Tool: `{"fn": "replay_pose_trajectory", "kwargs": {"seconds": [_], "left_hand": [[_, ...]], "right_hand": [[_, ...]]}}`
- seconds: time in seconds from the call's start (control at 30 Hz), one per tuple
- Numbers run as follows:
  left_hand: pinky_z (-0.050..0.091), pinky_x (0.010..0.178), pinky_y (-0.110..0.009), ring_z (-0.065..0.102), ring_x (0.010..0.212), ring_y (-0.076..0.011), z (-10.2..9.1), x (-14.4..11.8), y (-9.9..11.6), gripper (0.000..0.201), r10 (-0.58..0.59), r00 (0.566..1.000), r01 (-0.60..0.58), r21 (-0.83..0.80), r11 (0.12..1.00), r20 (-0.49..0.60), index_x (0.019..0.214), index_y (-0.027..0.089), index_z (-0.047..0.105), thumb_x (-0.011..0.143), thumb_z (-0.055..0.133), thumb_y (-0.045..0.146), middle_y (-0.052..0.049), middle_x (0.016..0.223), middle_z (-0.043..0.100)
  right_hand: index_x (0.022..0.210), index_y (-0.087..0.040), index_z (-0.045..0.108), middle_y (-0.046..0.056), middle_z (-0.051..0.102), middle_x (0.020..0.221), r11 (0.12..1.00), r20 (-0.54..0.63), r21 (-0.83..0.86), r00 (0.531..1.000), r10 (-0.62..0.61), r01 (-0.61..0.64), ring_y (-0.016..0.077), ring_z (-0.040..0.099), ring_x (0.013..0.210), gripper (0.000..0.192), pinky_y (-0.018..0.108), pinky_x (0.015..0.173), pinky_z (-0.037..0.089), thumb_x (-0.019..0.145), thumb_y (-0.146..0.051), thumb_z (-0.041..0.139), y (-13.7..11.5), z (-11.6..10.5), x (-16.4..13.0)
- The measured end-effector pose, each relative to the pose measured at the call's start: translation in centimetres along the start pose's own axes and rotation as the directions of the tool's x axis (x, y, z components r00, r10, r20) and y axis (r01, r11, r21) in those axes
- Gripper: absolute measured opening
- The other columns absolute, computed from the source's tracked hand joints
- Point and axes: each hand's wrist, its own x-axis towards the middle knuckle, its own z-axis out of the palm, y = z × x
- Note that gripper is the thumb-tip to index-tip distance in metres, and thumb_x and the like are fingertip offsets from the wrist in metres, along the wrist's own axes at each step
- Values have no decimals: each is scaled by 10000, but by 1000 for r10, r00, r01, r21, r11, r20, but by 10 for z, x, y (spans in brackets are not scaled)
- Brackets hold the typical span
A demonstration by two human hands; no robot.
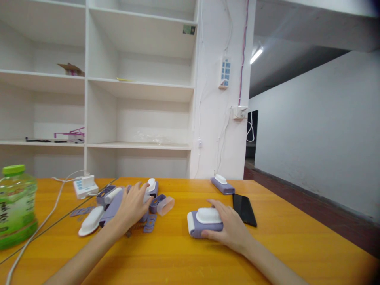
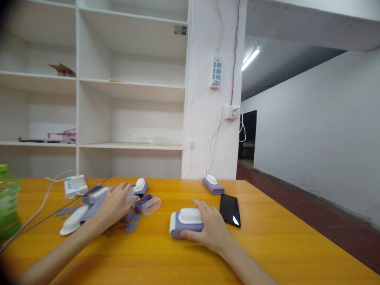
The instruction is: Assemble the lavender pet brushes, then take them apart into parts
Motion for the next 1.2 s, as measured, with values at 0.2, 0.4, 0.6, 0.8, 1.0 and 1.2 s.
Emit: {"fn": "replay_pose_trajectory", "kwargs": {"seconds": [0.2, 0.4, 0.6, 0.8, 1.0, 1.2], "left_hand": [[331, 1142, -530, 529, 1280, -330, -2, -8, 29, 238, 147, 989, -147, -60, 987, 1, 1159, 218, 624, 968, 521, 315, -142, 1337, 596], [406, 1147, -380, 515, 1329, -251, 4, -54, 92, 447, 384, 908, -221, -585, 780, 170, 1356, 291, 509, 947, 618, 433, -60, 1430, 564], [414, 1136, -382, 553, 1276, -249, 1, -67, 106, 559, 409, 863, -69, -732, 678, 298, 1379, 322, 510, 864, 726, 355, -23, 1401, 593], [437, 1101, -385, 580, 1216, -248, 4, -65, 107, 481, 397, 881, -72, -755, 652, 259, 1318, 294, 538, 871, 713, 320, -45, 1318, 624], [418, 1119, -351, 559, 1250, -233, 5, -65, 102, 461, 451, 863, -142, -749, 647, 226, 1296, 277, 529, 872, 709, 290, -52, 1324, 601], [447, 1084, -377, 579, 1205, -245, 7, -70, 108, 401, 453, 873, -219, -684, 696, 182, 1278, 268, 514, 897, 637, 257, -77, 1293, 607]], "right_hand": [[1276, -216, 598, 112, 657, 1254, 998, -31, 60, 999, -12, 14, 301, 610, 1150, 515, 437, 1002, 456, 947, -607, 530, -2, -1, -1], [1121, -221, 623, 67, 669, 1062, 978, -9, 153, 989, -145, 145, 244, 628, 974, 352, 353, 878, 491, 960, -528, 560, -5, -5, -2], [1252, -221, 598, 106, 649, 1220, 986, -69, 40, 985, -159, 162, 301, 587, 1143, 422, 449, 1019, 448, 950, -514, 580, -12, -6, -4], [1486, -247, 410, 129, 477, 1494, 995, -111, -20, 989, -98, 96, 347, 403, 1400, 630, 542, 1170, 313, 918, -447, 597, -42, 6, -19], [1534, -271, 367, 126, 308, 1624, 997, 16, -70, 999, -30, 31, 427, 186, 1506, 840, 702, 1187, 80, 798, -519, 688, -60, 15, -21], [1546, -225, 366, 130, 288, 1636, 982, 62, -148, 990, 131, -120, 415, 145, 1519, 857, 685, 1187, 49, 749, -364, 648, -82, 15, -17]]}}
